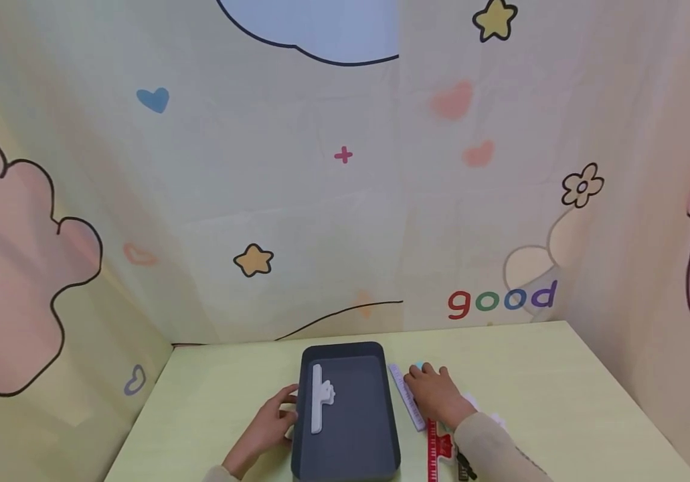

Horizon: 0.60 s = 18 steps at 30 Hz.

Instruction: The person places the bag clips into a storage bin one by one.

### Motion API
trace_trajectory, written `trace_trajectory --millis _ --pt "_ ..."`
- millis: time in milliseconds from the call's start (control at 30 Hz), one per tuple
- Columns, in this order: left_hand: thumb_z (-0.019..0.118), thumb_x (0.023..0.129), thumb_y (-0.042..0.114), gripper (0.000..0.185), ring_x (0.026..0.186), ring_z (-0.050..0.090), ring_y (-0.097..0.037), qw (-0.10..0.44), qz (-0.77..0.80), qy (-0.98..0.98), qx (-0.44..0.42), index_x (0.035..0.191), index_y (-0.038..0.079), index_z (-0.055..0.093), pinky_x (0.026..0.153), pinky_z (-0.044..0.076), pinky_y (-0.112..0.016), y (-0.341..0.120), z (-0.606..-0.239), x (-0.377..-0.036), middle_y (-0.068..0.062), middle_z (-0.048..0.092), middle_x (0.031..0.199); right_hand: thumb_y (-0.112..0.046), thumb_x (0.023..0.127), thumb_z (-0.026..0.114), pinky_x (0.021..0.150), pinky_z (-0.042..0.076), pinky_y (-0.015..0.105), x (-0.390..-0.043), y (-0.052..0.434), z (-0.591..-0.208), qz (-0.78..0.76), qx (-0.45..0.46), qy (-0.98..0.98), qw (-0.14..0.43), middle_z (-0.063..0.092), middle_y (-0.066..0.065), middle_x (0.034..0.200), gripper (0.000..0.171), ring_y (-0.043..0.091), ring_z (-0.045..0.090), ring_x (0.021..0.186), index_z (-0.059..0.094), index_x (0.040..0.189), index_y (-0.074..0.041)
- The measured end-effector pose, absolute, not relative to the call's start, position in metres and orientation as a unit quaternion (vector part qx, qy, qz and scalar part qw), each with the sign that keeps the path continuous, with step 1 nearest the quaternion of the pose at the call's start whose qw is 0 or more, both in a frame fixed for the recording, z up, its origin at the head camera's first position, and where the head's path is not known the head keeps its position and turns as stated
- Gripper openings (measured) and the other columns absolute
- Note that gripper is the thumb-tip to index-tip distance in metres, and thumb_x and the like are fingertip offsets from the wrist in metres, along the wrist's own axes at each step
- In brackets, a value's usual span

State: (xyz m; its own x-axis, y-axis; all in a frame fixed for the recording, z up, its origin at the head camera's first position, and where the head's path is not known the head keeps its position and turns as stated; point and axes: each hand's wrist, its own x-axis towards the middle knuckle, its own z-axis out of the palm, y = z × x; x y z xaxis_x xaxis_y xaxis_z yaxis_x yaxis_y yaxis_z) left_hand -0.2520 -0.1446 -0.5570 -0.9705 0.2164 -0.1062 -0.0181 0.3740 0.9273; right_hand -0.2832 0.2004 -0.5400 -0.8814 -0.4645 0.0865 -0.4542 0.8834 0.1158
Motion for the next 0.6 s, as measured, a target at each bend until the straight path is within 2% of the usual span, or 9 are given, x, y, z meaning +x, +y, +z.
trace_trajectory --millis 600 --pt "0.051 0.089 0.002 0.06 0.099 0.063 -0.023 0.094 0.535 0.837 0.059 0.148 0.005 0.039 0.055 0.059 -0.033 -0.1447 -0.5537 -0.2516 -0.024 0.053 0.133 -0.023 0.093 0.065 0.082 0.05 0.055 -0.2823 0.1981 -0.5298 -0.011 0.217 -0.976 0.024 0.055 0.01 0.114 0.033 0.03 0.054 0.105 0.056 0.119 -0.005"
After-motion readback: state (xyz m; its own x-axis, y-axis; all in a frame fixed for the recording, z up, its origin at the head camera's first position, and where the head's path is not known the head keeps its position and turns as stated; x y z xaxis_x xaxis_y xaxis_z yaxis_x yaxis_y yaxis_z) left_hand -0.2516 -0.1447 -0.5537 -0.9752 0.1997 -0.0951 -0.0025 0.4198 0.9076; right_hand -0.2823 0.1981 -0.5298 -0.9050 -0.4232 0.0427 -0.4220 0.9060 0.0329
